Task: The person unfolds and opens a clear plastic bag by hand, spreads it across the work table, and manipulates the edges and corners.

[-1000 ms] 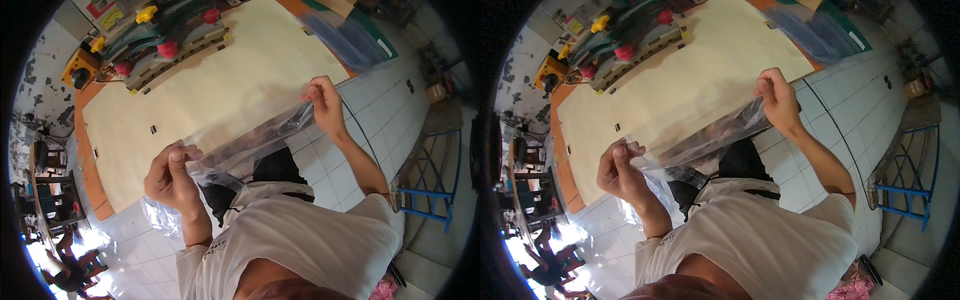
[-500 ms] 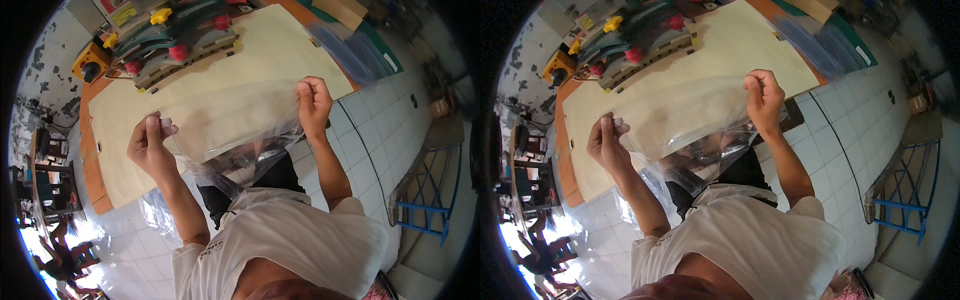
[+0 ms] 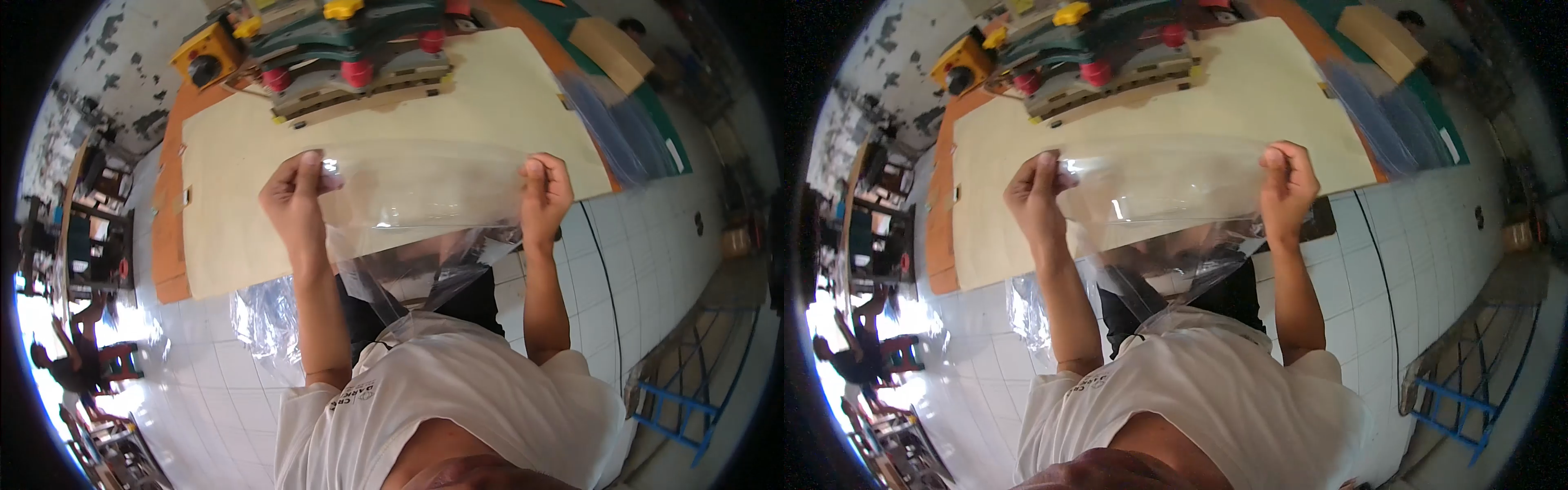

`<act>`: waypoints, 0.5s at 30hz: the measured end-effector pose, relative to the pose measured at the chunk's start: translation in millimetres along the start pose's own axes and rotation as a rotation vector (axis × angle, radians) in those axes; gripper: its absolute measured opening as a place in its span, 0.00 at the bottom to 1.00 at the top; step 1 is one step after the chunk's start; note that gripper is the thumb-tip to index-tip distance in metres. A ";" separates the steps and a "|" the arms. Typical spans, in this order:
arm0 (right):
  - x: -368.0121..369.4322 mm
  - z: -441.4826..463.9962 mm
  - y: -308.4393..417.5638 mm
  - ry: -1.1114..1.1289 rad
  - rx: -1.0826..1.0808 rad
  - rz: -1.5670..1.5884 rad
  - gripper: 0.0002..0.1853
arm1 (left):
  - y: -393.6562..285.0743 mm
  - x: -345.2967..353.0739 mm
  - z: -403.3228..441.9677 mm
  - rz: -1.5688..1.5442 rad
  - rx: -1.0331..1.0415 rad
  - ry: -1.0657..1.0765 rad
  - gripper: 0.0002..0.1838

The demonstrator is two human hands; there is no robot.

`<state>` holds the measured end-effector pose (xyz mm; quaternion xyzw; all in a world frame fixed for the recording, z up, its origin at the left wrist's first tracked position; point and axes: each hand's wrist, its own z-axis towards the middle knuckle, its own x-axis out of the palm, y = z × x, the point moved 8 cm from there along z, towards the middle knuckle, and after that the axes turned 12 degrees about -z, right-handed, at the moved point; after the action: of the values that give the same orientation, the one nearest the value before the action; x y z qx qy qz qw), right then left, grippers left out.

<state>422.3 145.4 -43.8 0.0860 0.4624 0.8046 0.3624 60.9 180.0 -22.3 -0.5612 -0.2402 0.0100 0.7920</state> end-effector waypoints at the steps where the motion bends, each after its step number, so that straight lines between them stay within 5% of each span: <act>1: 0.6 -0.5 0.1 0.021 -0.006 0.018 0.09 | -3.7 3.9 -2.0 -0.017 0.008 0.006 0.13; 8: -22.0 -12.5 20.2 0.039 0.075 0.115 0.07 | -15.5 1.2 -6.7 -0.022 -0.025 0.047 0.14; 10: -36.2 -14.5 37.6 0.119 -0.086 0.190 0.05 | -22.2 1.6 -8.2 -0.028 -0.042 0.088 0.14; 15: -64.5 -13.2 102.1 0.606 -0.308 0.551 0.13 | -59.6 6.1 -21.9 -0.172 0.064 0.207 0.12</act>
<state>411.2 62.1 43.9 -0.0888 0.3822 0.9197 -0.0091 59.8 140.3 27.7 -0.5109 -0.2037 -0.1080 0.8281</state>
